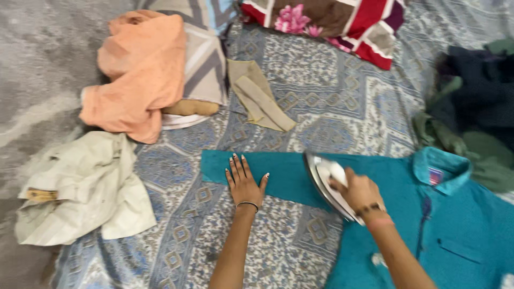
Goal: The person irons a teal long-sleeved shirt on a patterned bedsheet, smoothing the fabric and using an electric iron on the body and sleeves. After ironing, the shirt is folded and placed aside. The person then picks up a dark shirt from a pile and begins to unfold it.
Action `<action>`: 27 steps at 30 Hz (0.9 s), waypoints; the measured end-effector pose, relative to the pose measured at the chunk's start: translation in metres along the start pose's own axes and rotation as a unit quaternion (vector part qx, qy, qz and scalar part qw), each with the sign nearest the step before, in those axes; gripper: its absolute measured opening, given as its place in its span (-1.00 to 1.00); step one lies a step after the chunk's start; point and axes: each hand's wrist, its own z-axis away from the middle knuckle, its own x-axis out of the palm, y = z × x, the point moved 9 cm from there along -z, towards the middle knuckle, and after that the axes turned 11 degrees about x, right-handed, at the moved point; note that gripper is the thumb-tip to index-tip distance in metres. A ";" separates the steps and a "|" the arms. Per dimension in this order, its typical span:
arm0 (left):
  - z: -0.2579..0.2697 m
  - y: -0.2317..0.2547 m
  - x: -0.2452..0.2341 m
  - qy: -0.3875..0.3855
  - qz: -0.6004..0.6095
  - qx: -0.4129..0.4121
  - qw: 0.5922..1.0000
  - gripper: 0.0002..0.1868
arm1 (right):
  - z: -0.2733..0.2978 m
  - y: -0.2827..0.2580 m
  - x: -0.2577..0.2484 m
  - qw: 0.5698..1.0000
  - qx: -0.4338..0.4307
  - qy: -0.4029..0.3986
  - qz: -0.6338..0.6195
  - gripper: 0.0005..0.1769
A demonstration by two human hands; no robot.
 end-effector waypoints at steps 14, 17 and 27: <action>-0.005 -0.078 -0.016 0.003 0.007 0.000 1.000 0.01 | -0.018 -0.137 0.027 0.980 -0.185 -0.036 0.063 -0.41; -0.002 -0.105 -0.021 -0.004 -0.003 0.005 1.000 -0.10 | 0.009 -0.169 0.049 0.952 -0.268 -0.077 0.122 -0.29; 0.020 -0.149 -0.038 0.131 0.058 -0.072 0.987 -0.25 | -0.012 -0.241 0.054 0.969 -0.227 -0.028 0.090 -0.33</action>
